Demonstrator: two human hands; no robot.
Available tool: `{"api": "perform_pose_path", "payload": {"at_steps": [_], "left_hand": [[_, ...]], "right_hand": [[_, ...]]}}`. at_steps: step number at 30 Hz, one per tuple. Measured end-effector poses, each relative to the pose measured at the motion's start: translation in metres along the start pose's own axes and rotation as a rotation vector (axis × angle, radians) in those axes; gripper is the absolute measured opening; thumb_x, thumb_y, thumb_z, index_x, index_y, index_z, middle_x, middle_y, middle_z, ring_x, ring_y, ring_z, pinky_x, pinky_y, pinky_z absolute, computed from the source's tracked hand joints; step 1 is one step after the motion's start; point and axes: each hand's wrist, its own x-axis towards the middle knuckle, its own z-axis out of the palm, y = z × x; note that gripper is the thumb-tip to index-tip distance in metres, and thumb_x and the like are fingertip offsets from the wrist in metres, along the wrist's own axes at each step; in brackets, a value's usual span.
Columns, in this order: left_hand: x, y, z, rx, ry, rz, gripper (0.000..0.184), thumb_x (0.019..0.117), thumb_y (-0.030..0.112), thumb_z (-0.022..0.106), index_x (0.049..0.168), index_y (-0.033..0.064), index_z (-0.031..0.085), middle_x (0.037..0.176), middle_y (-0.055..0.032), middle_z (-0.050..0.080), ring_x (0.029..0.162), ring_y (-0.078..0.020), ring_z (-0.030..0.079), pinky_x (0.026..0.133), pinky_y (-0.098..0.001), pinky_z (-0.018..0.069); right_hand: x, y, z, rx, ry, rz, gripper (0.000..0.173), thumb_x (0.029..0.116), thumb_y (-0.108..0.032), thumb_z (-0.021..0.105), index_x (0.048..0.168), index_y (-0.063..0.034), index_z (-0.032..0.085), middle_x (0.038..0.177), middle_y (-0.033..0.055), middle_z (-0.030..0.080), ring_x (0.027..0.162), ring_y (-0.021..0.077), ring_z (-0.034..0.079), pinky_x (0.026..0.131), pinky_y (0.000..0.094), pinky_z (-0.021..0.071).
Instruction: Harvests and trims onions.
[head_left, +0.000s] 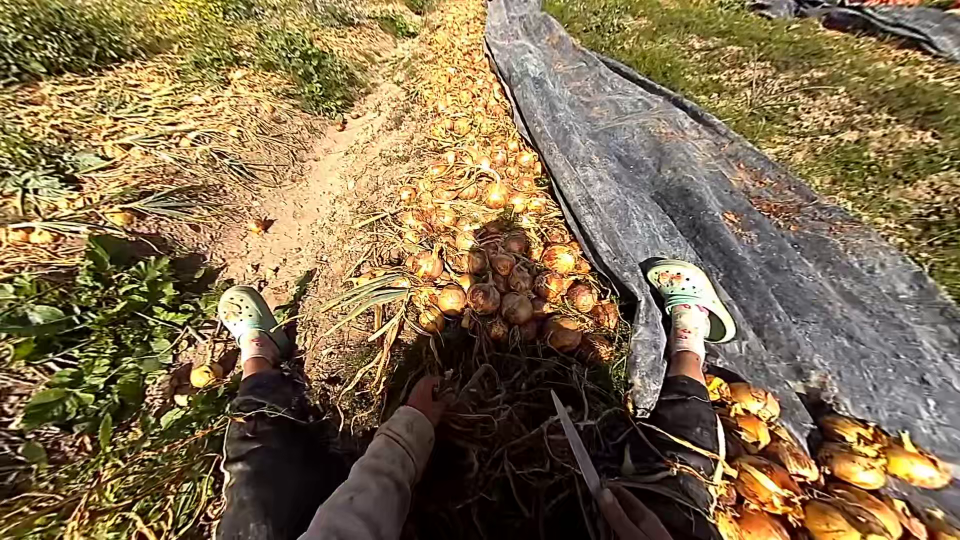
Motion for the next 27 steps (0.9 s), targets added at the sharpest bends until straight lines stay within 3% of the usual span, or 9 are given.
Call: {"api": "perform_pose_path", "payload": {"at_steps": [5, 7, 10, 13, 16, 19, 22, 24, 27], "left_hand": [[-0.053, -0.048, 0.006, 0.074, -0.068, 0.118, 0.035, 0.0958, 0.007, 0.066, 0.124, -0.0133, 0.064, 0.146, -0.0327, 0.047, 0.136, -0.0414, 0.049, 0.116, -0.0465, 0.0402], [-0.066, -0.042, -0.001, 0.155, -0.173, 0.070, 0.037, 0.0975, 0.006, 0.064, 0.130, -0.0122, 0.061, 0.148, -0.0343, 0.045, 0.136, -0.0432, 0.049, 0.115, -0.0476, 0.0399], [-0.077, -0.026, -0.021, 0.226, -0.331, -0.163, 0.049, 0.1075, 0.014, 0.053, 0.152, -0.0043, 0.041, 0.153, -0.0309, 0.044, 0.143, -0.0413, 0.045, 0.120, -0.0514, 0.0329], [-0.075, -0.036, -0.030, 0.027, -0.211, -0.358, 0.049, 0.1089, 0.016, 0.050, 0.152, -0.0064, 0.040, 0.151, -0.0302, 0.046, 0.144, -0.0373, 0.044, 0.121, -0.0473, 0.0308], [-0.083, -0.033, -0.032, -0.272, 0.026, -0.347, 0.045, 0.1064, 0.010, 0.054, 0.147, -0.0083, 0.044, 0.145, -0.0302, 0.051, 0.136, -0.0343, 0.051, 0.115, -0.0439, 0.0382], [-0.102, -0.030, -0.024, -0.211, 0.299, -0.001, 0.041, 0.0994, 0.017, 0.058, 0.129, -0.0109, 0.060, 0.115, -0.0293, 0.068, 0.110, -0.0349, 0.067, 0.101, -0.0501, 0.0502], [-0.105, -0.012, -0.013, 0.066, 0.664, 0.520, 0.032, 0.0917, 0.026, 0.066, 0.092, -0.0053, 0.074, 0.082, -0.0165, 0.074, 0.078, -0.0267, 0.074, 0.075, -0.0436, 0.0611], [-0.093, 0.003, -0.001, 0.121, 0.836, 0.790, 0.029, 0.0879, 0.026, 0.071, 0.074, 0.0007, 0.070, 0.074, -0.0121, 0.072, 0.073, -0.0224, 0.072, 0.074, -0.0346, 0.0606], [-0.084, 0.026, 0.020, 0.219, 0.867, 1.074, 0.019, 0.0898, 0.020, 0.068, 0.075, 0.0074, 0.069, 0.075, -0.0080, 0.072, 0.080, -0.0209, 0.072, 0.085, -0.0299, 0.0589]], "right_hand": [[0.002, -0.005, 0.011, -0.021, -0.027, 0.021, 0.024, 0.1025, -0.021, 0.047, 0.107, -0.0021, 0.061, 0.070, -0.0066, 0.054, 0.056, 0.0021, 0.051, 0.056, 0.0242, 0.0480], [0.001, -0.007, 0.014, -0.016, -0.038, 0.029, 0.023, 0.1019, -0.021, 0.046, 0.106, -0.0031, 0.060, 0.067, -0.0080, 0.052, 0.054, 0.0014, 0.049, 0.054, 0.0232, 0.0467], [-0.001, -0.009, 0.014, -0.021, -0.041, 0.032, 0.021, 0.1021, -0.020, 0.046, 0.106, -0.0037, 0.059, 0.066, -0.0093, 0.051, 0.053, 0.0000, 0.049, 0.053, 0.0213, 0.0463], [0.000, -0.003, 0.013, -0.021, -0.064, 0.032, 0.022, 0.1023, -0.022, 0.046, 0.105, -0.0049, 0.059, 0.065, -0.0093, 0.051, 0.052, 0.0011, 0.049, 0.052, 0.0229, 0.0470], [0.001, -0.004, 0.016, -0.028, -0.114, 0.071, 0.022, 0.1030, -0.023, 0.046, 0.106, -0.0051, 0.058, 0.065, -0.0076, 0.051, 0.052, 0.0028, 0.049, 0.052, 0.0238, 0.0466], [0.001, -0.006, 0.019, -0.069, -0.143, 0.087, 0.024, 0.1039, -0.023, 0.047, 0.108, -0.0031, 0.058, 0.067, -0.0065, 0.052, 0.053, 0.0031, 0.049, 0.054, 0.0244, 0.0467], [0.006, -0.008, 0.019, -0.120, -0.142, 0.068, 0.031, 0.1043, -0.025, 0.046, 0.115, 0.0021, 0.058, 0.071, -0.0028, 0.053, 0.057, 0.0068, 0.052, 0.058, 0.0298, 0.0489], [0.010, -0.009, 0.019, -0.087, -0.096, 0.048, 0.034, 0.1045, -0.026, 0.046, 0.120, 0.0025, 0.057, 0.071, -0.0033, 0.053, 0.057, 0.0065, 0.052, 0.057, 0.0292, 0.0495], [0.015, -0.010, 0.021, -0.028, -0.036, 0.030, 0.039, 0.1015, -0.033, 0.050, 0.118, 0.0007, 0.058, 0.070, -0.0043, 0.053, 0.056, 0.0059, 0.051, 0.056, 0.0284, 0.0494]]}}
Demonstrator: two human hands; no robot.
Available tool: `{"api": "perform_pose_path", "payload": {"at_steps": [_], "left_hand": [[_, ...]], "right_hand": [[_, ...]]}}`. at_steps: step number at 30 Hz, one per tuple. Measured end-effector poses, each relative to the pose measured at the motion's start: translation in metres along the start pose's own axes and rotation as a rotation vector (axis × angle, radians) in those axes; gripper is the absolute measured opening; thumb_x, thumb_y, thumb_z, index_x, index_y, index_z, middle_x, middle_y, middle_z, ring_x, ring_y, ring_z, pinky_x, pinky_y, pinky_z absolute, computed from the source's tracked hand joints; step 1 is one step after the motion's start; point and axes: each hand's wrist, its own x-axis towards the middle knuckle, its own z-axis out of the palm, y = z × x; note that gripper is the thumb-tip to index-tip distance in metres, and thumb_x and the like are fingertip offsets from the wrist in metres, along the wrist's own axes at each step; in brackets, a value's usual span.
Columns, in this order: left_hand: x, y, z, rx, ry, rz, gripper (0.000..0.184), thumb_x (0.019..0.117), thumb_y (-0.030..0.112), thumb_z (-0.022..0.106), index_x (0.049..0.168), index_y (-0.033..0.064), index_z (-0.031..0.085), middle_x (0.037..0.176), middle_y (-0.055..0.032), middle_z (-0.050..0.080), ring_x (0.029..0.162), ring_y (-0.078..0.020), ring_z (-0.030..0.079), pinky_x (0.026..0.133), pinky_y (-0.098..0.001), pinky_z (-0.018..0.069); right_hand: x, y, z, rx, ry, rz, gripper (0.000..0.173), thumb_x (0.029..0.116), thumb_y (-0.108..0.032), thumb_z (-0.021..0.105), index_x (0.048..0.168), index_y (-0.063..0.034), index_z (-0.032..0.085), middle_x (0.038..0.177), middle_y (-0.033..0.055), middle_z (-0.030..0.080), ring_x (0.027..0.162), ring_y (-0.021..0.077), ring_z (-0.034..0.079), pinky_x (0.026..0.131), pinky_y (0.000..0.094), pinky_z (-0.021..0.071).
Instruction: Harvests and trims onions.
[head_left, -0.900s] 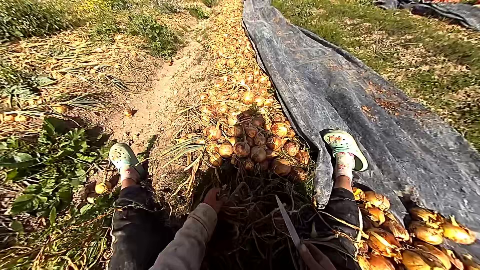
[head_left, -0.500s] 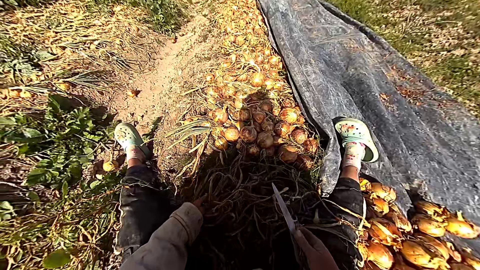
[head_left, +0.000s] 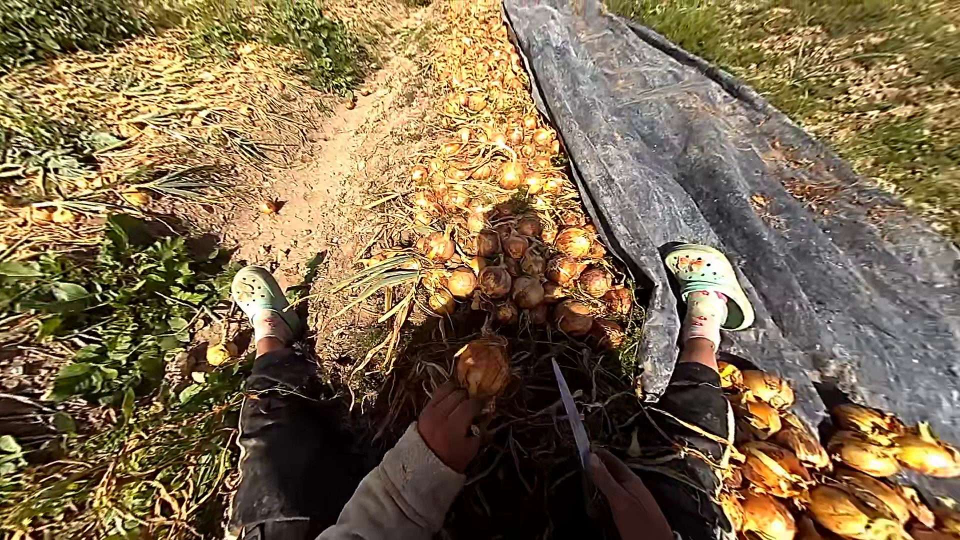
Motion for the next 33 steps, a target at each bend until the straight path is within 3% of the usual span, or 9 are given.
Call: {"api": "perform_pose_path", "payload": {"at_steps": [4, 6, 10, 14, 17, 20, 24, 28, 33], "left_hand": [[-0.003, 0.026, 0.033, -0.076, -0.060, 0.239, 0.016, 0.0973, 0.018, 0.059, 0.085, 0.0129, 0.068, 0.088, -0.0054, 0.074, 0.097, -0.0223, 0.071, 0.093, -0.0326, 0.0569], [-0.007, 0.040, 0.039, -0.149, -0.146, 0.307, 0.015, 0.0954, 0.018, 0.061, 0.082, 0.0127, 0.065, 0.094, -0.0069, 0.075, 0.101, -0.0233, 0.072, 0.094, -0.0340, 0.0573], [-0.018, 0.067, 0.043, -0.405, -0.332, 0.480, 0.019, 0.0972, 0.010, 0.055, 0.079, 0.0123, 0.059, 0.084, -0.0077, 0.069, 0.094, -0.0241, 0.072, 0.089, -0.0355, 0.0587], [0.005, 0.071, 0.059, -0.276, -0.413, 0.274, 0.007, 0.0869, 0.008, 0.063, 0.081, 0.0040, 0.065, 0.091, -0.0161, 0.072, 0.083, -0.0293, 0.074, 0.073, -0.0386, 0.0628], [0.063, 0.077, 0.081, -0.121, -0.922, -0.072, 0.032, 0.0967, 0.003, 0.060, 0.127, -0.0038, 0.068, 0.132, -0.0240, 0.066, 0.122, -0.0417, 0.064, 0.103, -0.0543, 0.0521], [0.103, 0.076, 0.132, 0.003, -1.373, -0.188, 0.048, 0.1010, 0.003, 0.054, 0.149, 0.0049, 0.051, 0.155, -0.0172, 0.047, 0.148, -0.0346, 0.040, 0.121, -0.0512, 0.0328], [0.089, 0.085, 0.168, 0.077, -1.621, -0.184, 0.045, 0.1060, 0.019, 0.053, 0.149, 0.0058, 0.051, 0.154, -0.0220, 0.047, 0.138, -0.0438, 0.049, 0.111, -0.0612, 0.0409], [0.077, 0.076, 0.153, 0.173, -1.693, -0.360, 0.053, 0.1084, 0.029, 0.050, 0.155, 0.0070, 0.039, 0.151, -0.0269, 0.048, 0.126, -0.0473, 0.059, 0.104, -0.0619, 0.0475], [0.075, 0.061, 0.116, 0.211, -1.830, -0.263, 0.042, 0.1080, 0.029, 0.049, 0.142, 0.0041, 0.056, 0.138, -0.0255, 0.061, 0.130, -0.0451, 0.057, 0.106, -0.0656, 0.0426]], "right_hand": [[0.005, 0.007, 0.006, 0.099, -0.041, 0.010, 0.082, 0.0778, -0.060, 0.071, 0.127, 0.0038, 0.054, 0.084, -0.0019, 0.062, 0.065, 0.0050, 0.058, 0.064, 0.0287, 0.0535], [0.002, 0.013, 0.013, 0.239, -0.034, -0.034, 0.097, 0.0698, -0.065, 0.079, 0.133, 0.0047, 0.052, 0.104, 0.0007, 0.069, 0.087, 0.0034, 0.065, 0.080, 0.0265, 0.0566], [0.003, 0.024, 0.020, 0.543, 0.082, 0.055, 0.049, 0.0937, -0.031, 0.065, 0.125, 0.0058, 0.056, 0.100, 0.0051, 0.071, 0.091, 0.0074, 0.068, 0.085, 0.0286, 0.0576], [0.020, 0.022, 0.005, 0.533, 0.189, 0.263, 0.032, 0.1096, -0.029, 0.043, 0.104, -0.0015, 0.057, 0.060, -0.0016, 0.050, 0.049, 0.0087, 0.050, 0.049, 0.0261, 0.0472], [0.025, 0.027, -0.006, 0.577, 0.189, 0.399, 0.039, 0.1114, -0.035, 0.039, 0.104, -0.0021, 0.058, 0.061, 0.0002, 0.050, 0.048, 0.0116, 0.050, 0.048, 0.0279, 0.0469], [0.019, 0.028, -0.002, 0.502, 0.133, 0.407, 0.043, 0.1111, -0.037, 0.040, 0.118, 0.0014, 0.058, 0.070, 0.0036, 0.053, 0.054, 0.0134, 0.052, 0.053, 0.0306, 0.0484], [0.020, 0.036, -0.003, 0.463, 0.149, 0.501, 0.038, 0.1103, -0.031, 0.045, 0.124, 0.0024, 0.059, 0.081, 0.0081, 0.059, 0.063, 0.0158, 0.058, 0.061, 0.0334, 0.0521], [0.025, 0.040, 0.001, 0.357, 0.095, 0.538, 0.034, 0.1069, -0.020, 0.053, 0.130, 0.0045, 0.057, 0.112, 0.0179, 0.064, 0.096, 0.0217, 0.062, 0.089, 0.0396, 0.0510], [0.034, 0.036, 0.009, 0.261, -0.006, 0.567, 0.037, 0.1083, -0.022, 0.051, 0.134, 0.0055, 0.055, 0.126, 0.0226, 0.060, 0.111, 0.0272, 0.060, 0.099, 0.0438, 0.0463]]}}
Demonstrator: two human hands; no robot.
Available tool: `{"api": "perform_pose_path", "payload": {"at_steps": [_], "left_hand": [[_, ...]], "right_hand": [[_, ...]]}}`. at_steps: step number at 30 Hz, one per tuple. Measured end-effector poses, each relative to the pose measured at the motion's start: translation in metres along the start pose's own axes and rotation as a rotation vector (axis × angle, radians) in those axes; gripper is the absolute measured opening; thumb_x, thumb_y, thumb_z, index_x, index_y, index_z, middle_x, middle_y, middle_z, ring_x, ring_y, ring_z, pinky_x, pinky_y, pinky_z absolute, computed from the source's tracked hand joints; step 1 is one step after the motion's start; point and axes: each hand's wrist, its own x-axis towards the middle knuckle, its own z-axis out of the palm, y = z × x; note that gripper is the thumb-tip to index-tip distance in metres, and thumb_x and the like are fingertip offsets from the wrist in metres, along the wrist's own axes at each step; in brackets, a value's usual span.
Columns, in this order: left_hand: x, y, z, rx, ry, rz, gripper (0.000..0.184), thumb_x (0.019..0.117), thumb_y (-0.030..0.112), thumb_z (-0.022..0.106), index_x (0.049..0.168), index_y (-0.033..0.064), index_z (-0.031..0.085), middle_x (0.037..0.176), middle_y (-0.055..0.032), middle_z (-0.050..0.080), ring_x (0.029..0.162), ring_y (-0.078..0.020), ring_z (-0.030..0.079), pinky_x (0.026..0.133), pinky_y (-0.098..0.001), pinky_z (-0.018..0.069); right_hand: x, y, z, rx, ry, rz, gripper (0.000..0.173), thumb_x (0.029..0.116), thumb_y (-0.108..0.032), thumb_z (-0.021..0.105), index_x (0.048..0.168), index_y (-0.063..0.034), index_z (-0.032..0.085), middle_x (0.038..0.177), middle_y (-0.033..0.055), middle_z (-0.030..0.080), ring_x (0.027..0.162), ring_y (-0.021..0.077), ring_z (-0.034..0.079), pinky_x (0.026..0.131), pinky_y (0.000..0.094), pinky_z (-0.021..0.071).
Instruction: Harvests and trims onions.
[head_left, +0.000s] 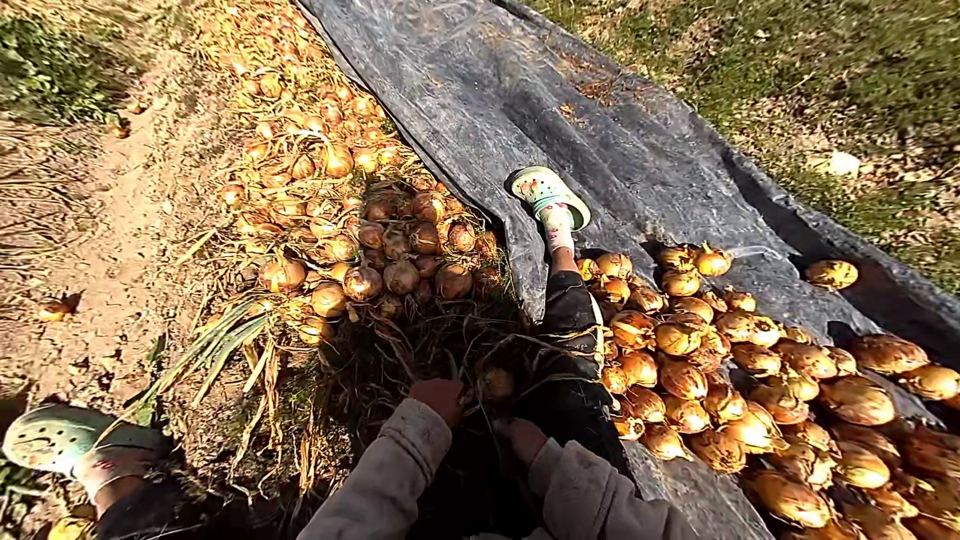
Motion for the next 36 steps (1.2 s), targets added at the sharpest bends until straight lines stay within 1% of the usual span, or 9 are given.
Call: {"api": "perform_pose_path", "payload": {"at_steps": [5, 8, 12, 15, 19, 24, 26, 31, 36], "left_hand": [[-0.032, -0.005, 0.043, -0.013, 0.333, 0.292, 0.025, 0.0992, 0.012, 0.060, 0.119, 0.0063, 0.074, 0.128, -0.0152, 0.068, 0.138, -0.0419, 0.048, 0.113, -0.0737, 0.0208], [-0.051, 0.006, 0.087, -0.074, 0.714, 0.575, 0.010, 0.0868, 0.003, 0.072, 0.095, 0.0040, 0.077, 0.102, -0.0148, 0.076, 0.113, -0.0420, 0.068, 0.105, -0.0774, 0.0346], [-0.056, 0.014, 0.081, -0.041, -0.021, 0.230, 0.040, 0.1021, 0.006, 0.053, 0.142, 0.0018, 0.054, 0.134, -0.0264, 0.061, 0.125, -0.0456, 0.060, 0.104, -0.0617, 0.0479], [-0.045, -0.009, 0.083, -0.017, -0.245, 0.157, 0.057, 0.0969, 0.021, 0.069, 0.147, 0.0023, 0.050, 0.141, -0.0304, 0.055, 0.131, -0.0493, 0.054, 0.106, -0.0665, 0.0435], [-0.059, -0.027, 0.045, -0.173, -0.058, 0.386, 0.056, 0.0912, 0.031, 0.078, 0.134, -0.0035, 0.063, 0.141, -0.0294, 0.055, 0.132, -0.0434, 0.053, 0.114, -0.0564, 0.0401], [-0.017, 0.024, 0.011, -0.103, 0.221, 0.214, 0.040, 0.1084, 0.021, 0.048, 0.142, 0.0009, 0.057, 0.144, -0.0220, 0.057, 0.137, -0.0371, 0.053, 0.114, -0.0514, 0.0420], [0.009, 0.051, 0.009, 0.032, 0.117, 0.093, 0.043, 0.1056, 0.018, 0.051, 0.144, -0.0013, 0.052, 0.149, -0.0244, 0.050, 0.143, -0.0437, 0.044, 0.111, -0.0592, 0.0423], [0.026, 0.043, 0.016, -0.022, -0.048, -0.042, 0.039, 0.1038, 0.011, 0.051, 0.140, -0.0045, 0.055, 0.142, -0.0295, 0.056, 0.133, -0.0480, 0.053, 0.107, -0.0647, 0.0440], [-0.007, -0.008, 0.049, -0.409, 0.327, 0.067, 0.038, 0.1105, 0.017, 0.043, 0.128, -0.0094, 0.063, 0.135, -0.0305, 0.060, 0.131, -0.0413, 0.057, 0.115, -0.0513, 0.0400]], "right_hand": [[0.002, 0.004, 0.004, 0.102, 0.008, 0.026, 0.037, 0.1077, -0.022, 0.052, 0.131, 0.0057, 0.058, 0.122, 0.0218, 0.062, 0.108, 0.0264, 0.061, 0.097, 0.0427, 0.0482], [-0.004, 0.006, 0.004, 0.401, 0.029, -0.133, 0.031, 0.1108, -0.020, 0.036, 0.110, 0.0016, 0.059, 0.080, 0.0059, 0.059, 0.067, 0.0132, 0.058, 0.064, 0.0307, 0.0520], [-0.004, 0.003, 0.006, 0.475, -0.025, -0.104, 0.035, 0.1124, -0.028, 0.033, 0.104, -0.0033, 0.056, 0.068, 0.0021, 0.053, 0.052, 0.0114, 0.052, 0.050, 0.0271, 0.0474], [-0.011, 0.004, 0.005, 0.320, -0.022, 0.024, 0.030, 0.1103, -0.029, 0.044, 0.115, -0.0018, 0.057, 0.072, 0.0021, 0.050, 0.055, 0.0132, 0.050, 0.053, 0.0289, 0.0465], [-0.043, 0.002, -0.009, 0.293, -0.160, -0.169, 0.028, 0.1109, -0.026, 0.040, 0.119, -0.0024, 0.054, 0.069, -0.0017, 0.047, 0.054, 0.0098, 0.049, 0.052, 0.0257, 0.0474], [-0.061, -0.004, -0.045, 0.541, -0.151, -0.468, 0.041, 0.1091, -0.030, 0.023, 0.102, -0.0073, 0.056, 0.057, -0.0060, 0.051, 0.046, 0.0063, 0.052, 0.046, 0.0220, 0.0486], [-0.063, -0.006, -0.058, 0.542, -0.035, -0.435, 0.043, 0.1119, -0.028, 0.021, 0.101, -0.0050, 0.055, 0.057, -0.0041, 0.049, 0.046, 0.0077, 0.052, 0.045, 0.0229, 0.0490], [-0.065, 0.015, -0.072, 0.499, 0.019, -0.285, 0.039, 0.1130, -0.028, 0.024, 0.103, -0.0046, 0.054, 0.058, -0.0030, 0.048, 0.046, 0.0093, 0.052, 0.046, 0.0240, 0.0490], [-0.058, 0.023, -0.060, 0.355, -0.015, -0.171, 0.025, 0.1110, -0.019, 0.039, 0.122, 0.0008, 0.051, 0.071, 0.0007, 0.052, 0.056, 0.0127, 0.057, 0.056, 0.0289, 0.0546]]}}
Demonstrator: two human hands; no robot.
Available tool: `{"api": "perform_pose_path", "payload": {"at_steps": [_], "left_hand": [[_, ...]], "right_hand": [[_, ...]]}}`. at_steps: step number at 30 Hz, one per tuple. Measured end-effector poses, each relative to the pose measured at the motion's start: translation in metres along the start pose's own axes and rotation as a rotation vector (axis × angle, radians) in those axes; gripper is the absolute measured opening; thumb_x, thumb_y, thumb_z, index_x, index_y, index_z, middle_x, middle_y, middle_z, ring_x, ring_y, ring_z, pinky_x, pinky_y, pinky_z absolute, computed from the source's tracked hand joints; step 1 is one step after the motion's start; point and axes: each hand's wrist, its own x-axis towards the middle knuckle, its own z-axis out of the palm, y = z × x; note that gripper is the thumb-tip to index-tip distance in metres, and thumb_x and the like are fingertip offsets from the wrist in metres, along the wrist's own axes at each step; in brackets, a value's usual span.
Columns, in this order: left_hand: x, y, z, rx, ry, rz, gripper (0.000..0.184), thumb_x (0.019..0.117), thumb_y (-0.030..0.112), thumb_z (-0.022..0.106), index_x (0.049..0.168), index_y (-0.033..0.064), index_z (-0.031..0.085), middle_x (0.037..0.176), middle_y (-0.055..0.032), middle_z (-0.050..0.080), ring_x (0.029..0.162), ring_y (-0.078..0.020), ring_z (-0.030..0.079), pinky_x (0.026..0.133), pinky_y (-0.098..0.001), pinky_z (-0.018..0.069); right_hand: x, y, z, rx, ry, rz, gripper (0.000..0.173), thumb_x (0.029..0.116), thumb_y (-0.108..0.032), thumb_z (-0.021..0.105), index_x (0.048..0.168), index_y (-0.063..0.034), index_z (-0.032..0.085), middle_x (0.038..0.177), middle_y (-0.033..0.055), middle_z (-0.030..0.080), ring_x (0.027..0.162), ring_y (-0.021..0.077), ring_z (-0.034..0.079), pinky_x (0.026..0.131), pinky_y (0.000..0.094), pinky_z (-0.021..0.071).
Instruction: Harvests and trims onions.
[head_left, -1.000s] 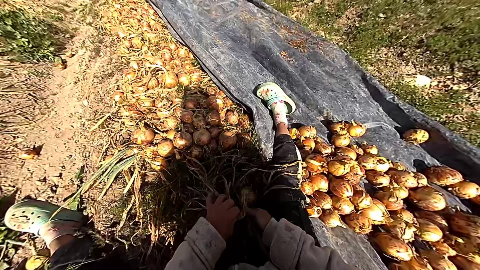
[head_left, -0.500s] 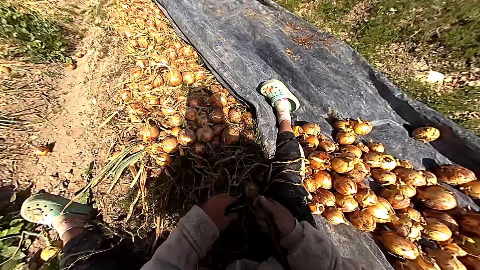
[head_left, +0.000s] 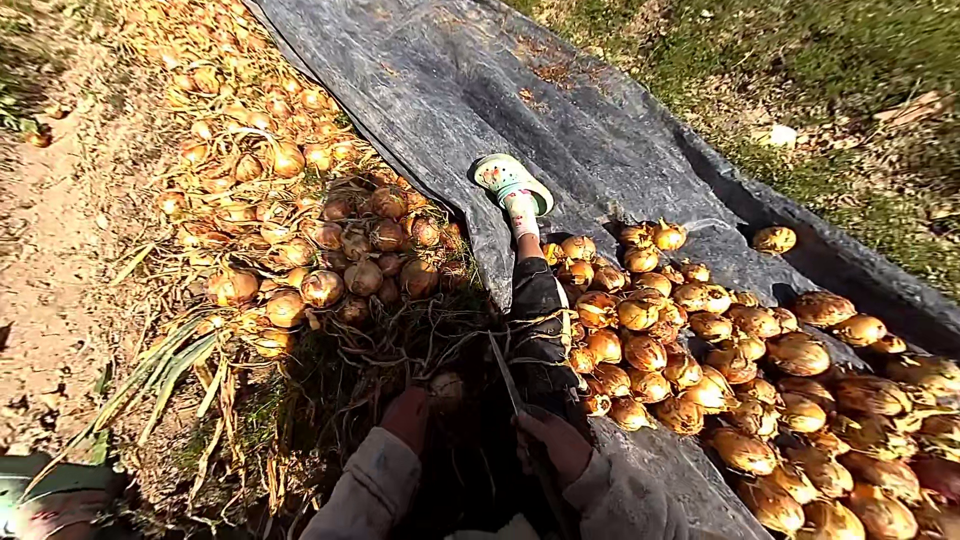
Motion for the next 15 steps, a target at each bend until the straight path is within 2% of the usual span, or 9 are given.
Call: {"api": "perform_pose_path", "payload": {"at_steps": [2, 3, 5, 6, 8, 10, 11, 13, 15], "left_hand": [[-0.021, -0.029, 0.016, -0.350, 0.292, 0.172, 0.031, 0.1021, 0.009, 0.048, 0.103, -0.0136, 0.069, 0.136, -0.0324, 0.056, 0.130, -0.0368, 0.055, 0.112, -0.0449, 0.0424], [-0.029, -0.037, 0.022, -0.533, 0.379, 0.212, 0.032, 0.0985, 0.010, 0.045, 0.096, -0.0128, 0.068, 0.140, -0.0279, 0.055, 0.130, -0.0285, 0.054, 0.110, -0.0387, 0.0441], [-0.050, -0.037, 0.030, -0.918, 0.471, 0.189, 0.034, 0.0997, 0.012, 0.040, 0.104, -0.0098, 0.065, 0.133, -0.0102, 0.065, 0.117, -0.0093, 0.064, 0.099, -0.0273, 0.0530], [-0.062, -0.028, 0.032, -1.105, 0.503, 0.139, 0.033, 0.1032, 0.010, 0.036, 0.112, -0.0066, 0.064, 0.115, -0.0007, 0.073, 0.102, -0.0046, 0.070, 0.090, -0.0258, 0.0583], [-0.080, -0.014, 0.032, -1.363, 0.493, 0.080, 0.033, 0.1076, 0.010, 0.029, 0.110, 0.0050, 0.062, 0.091, 0.0058, 0.075, 0.085, -0.0066, 0.074, 0.080, -0.0302, 0.0633], [-0.091, -0.008, 0.029, -1.509, 0.433, 0.076, 0.037, 0.1081, 0.012, 0.028, 0.102, 0.0111, 0.065, 0.086, 0.0036, 0.077, 0.082, -0.0108, 0.075, 0.078, -0.0334, 0.0640], [-0.095, -0.005, 0.027, -1.545, 0.417, 0.064, 0.039, 0.1077, 0.012, 0.029, 0.098, 0.0122, 0.067, 0.085, 0.0025, 0.077, 0.081, -0.0114, 0.075, 0.077, -0.0335, 0.0640], [-0.102, -0.004, 0.022, -1.527, 0.380, 0.050, 0.036, 0.1066, 0.012, 0.030, 0.097, 0.0116, 0.065, 0.083, 0.0023, 0.076, 0.079, -0.0103, 0.074, 0.076, -0.0317, 0.0634], [-0.107, -0.013, 0.024, -1.444, 0.362, 0.100, 0.037, 0.0994, 0.009, 0.038, 0.090, 0.0148, 0.074, 0.079, 0.0043, 0.076, 0.074, -0.0061, 0.072, 0.072, -0.0278, 0.0619]], "right_hand": [[0.000, -0.005, 0.007, -0.034, -0.024, -0.018, 0.028, 0.1091, -0.017, 0.045, 0.129, 0.0020, 0.049, 0.078, 0.0033, 0.055, 0.059, 0.0138, 0.060, 0.059, 0.0304, 0.0558], [0.001, -0.007, 0.011, -0.039, -0.050, -0.043, 0.030, 0.1074, -0.018, 0.049, 0.130, 0.0019, 0.048, 0.080, 0.0042, 0.057, 0.060, 0.0138, 0.060, 0.059, 0.0307, 0.0561], [0.002, -0.008, 0.018, -0.059, -0.117, -0.121, 0.038, 0.1008, -0.020, 0.059, 0.130, 0.0011, 0.049, 0.083, 0.0040, 0.061, 0.061, 0.0124, 0.061, 0.060, 0.0300, 0.0569], [0.002, -0.009, 0.023, -0.099, -0.150, -0.155, 0.045, 0.0963, -0.022, 0.065, 0.131, 0.0009, 0.048, 0.086, 0.0040, 0.062, 0.063, 0.0119, 0.062, 0.061, 0.0299, 0.0572], [0.001, -0.014, 0.035, -0.223, -0.167, -0.232, 0.064, 0.0849, -0.030, 0.077, 0.134, 0.0010, 0.049, 0.098, 0.0064, 0.065, 0.076, 0.0119, 0.065, 0.071, 0.0313, 0.0578], [-0.006, -0.021, 0.047, -0.330, -0.146, -0.324, 0.081, 0.0762, -0.038, 0.084, 0.138, 0.0016, 0.049, 0.115, 0.0105, 0.066, 0.099, 0.0126, 0.066, 0.090, 0.0330, 0.0560], [-0.008, -0.021, 0.052, -0.364, -0.127, -0.397, 0.084, 0.0737, -0.042, 0.084, 0.136, 0.0022, 0.051, 0.115, 0.0109, 0.067, 0.103, 0.0123, 0.067, 0.092, 0.0328, 0.0556], [-0.012, -0.018, 0.056, -0.417, -0.113, -0.552, 0.072, 0.0799, -0.047, 0.078, 0.128, 0.0025, 0.056, 0.106, 0.0088, 0.070, 0.097, 0.0097, 0.068, 0.088, 0.0309, 0.0564], [-0.016, -0.014, 0.057, -0.484, -0.138, -0.650, 0.057, 0.0914, -0.044, 0.068, 0.122, 0.0032, 0.059, 0.099, 0.0088, 0.071, 0.092, 0.0097, 0.069, 0.084, 0.0307, 0.0570]]}}
